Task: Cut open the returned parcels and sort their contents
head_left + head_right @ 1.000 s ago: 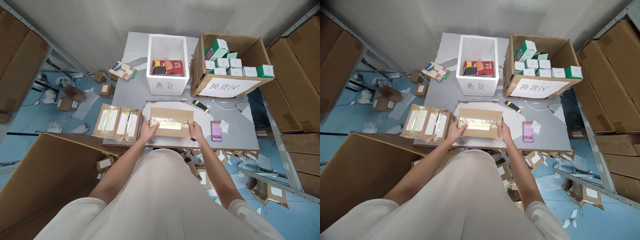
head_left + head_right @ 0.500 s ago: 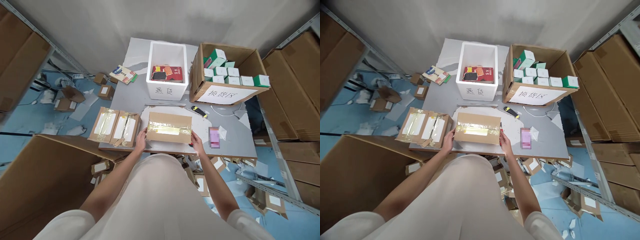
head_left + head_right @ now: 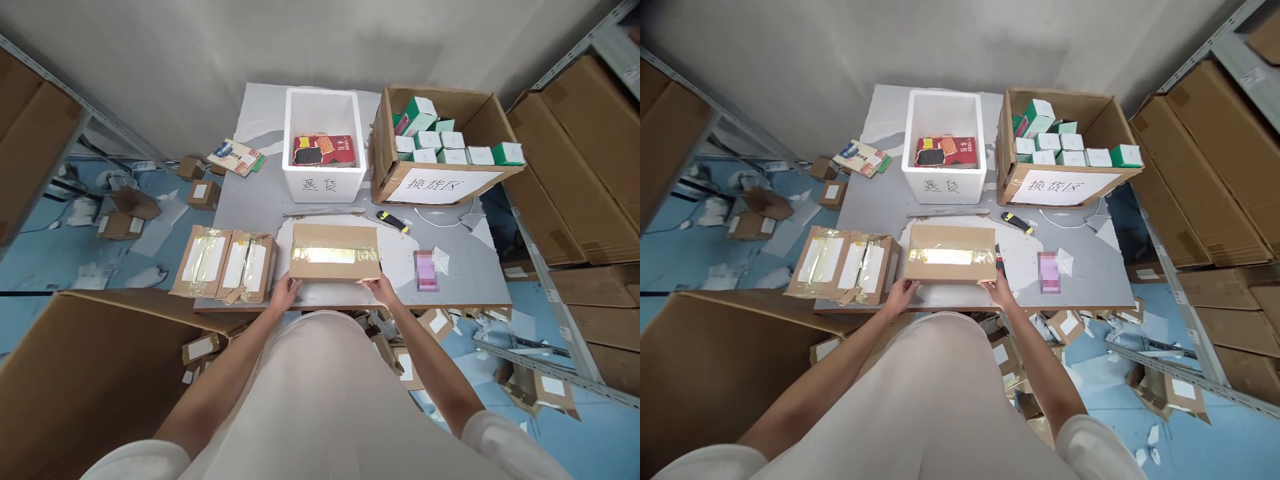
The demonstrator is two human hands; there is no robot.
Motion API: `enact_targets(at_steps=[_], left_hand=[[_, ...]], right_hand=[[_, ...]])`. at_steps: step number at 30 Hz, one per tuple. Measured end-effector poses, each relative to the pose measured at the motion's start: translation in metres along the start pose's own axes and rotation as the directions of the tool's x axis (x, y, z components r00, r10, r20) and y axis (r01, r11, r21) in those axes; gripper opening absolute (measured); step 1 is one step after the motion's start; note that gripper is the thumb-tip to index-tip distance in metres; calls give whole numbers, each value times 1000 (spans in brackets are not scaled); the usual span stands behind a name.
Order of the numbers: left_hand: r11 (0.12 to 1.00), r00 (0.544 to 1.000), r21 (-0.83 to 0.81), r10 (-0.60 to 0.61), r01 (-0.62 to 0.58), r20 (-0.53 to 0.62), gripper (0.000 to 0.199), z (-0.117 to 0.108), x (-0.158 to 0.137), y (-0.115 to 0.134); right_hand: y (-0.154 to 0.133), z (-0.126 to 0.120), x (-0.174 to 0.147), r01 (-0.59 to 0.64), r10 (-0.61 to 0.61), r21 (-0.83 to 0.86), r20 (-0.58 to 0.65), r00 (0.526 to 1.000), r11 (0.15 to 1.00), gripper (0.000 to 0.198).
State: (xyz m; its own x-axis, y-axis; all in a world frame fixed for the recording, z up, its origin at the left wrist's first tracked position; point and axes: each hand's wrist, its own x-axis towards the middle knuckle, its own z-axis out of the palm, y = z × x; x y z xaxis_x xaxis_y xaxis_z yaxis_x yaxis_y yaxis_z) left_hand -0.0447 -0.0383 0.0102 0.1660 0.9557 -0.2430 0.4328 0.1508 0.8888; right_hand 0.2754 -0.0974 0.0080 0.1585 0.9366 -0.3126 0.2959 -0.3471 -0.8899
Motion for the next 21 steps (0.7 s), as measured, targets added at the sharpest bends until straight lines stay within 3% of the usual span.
enact_targets(at_steps=[3,7,14,21], left_hand=[[993,997,118,37,-28,-72,42,-9,-2,25],[958,983,285,52,0,-175,43,-13,9,55],[884,975,431,-101,178,-196,50,-6,40,62],[882,971,416,-158,221,-182,54,-5,48,60]], right_hand=[[-13,-14,1,53,-54,-115,-6,999,992,48],[-37,-25,9,96,-125,-367,-57,990,925,59],[-49,-14,36,-141,128,-476,-61,990,868,67],[-45,-12,41,-186,174,-449,-68,982,874,72]])
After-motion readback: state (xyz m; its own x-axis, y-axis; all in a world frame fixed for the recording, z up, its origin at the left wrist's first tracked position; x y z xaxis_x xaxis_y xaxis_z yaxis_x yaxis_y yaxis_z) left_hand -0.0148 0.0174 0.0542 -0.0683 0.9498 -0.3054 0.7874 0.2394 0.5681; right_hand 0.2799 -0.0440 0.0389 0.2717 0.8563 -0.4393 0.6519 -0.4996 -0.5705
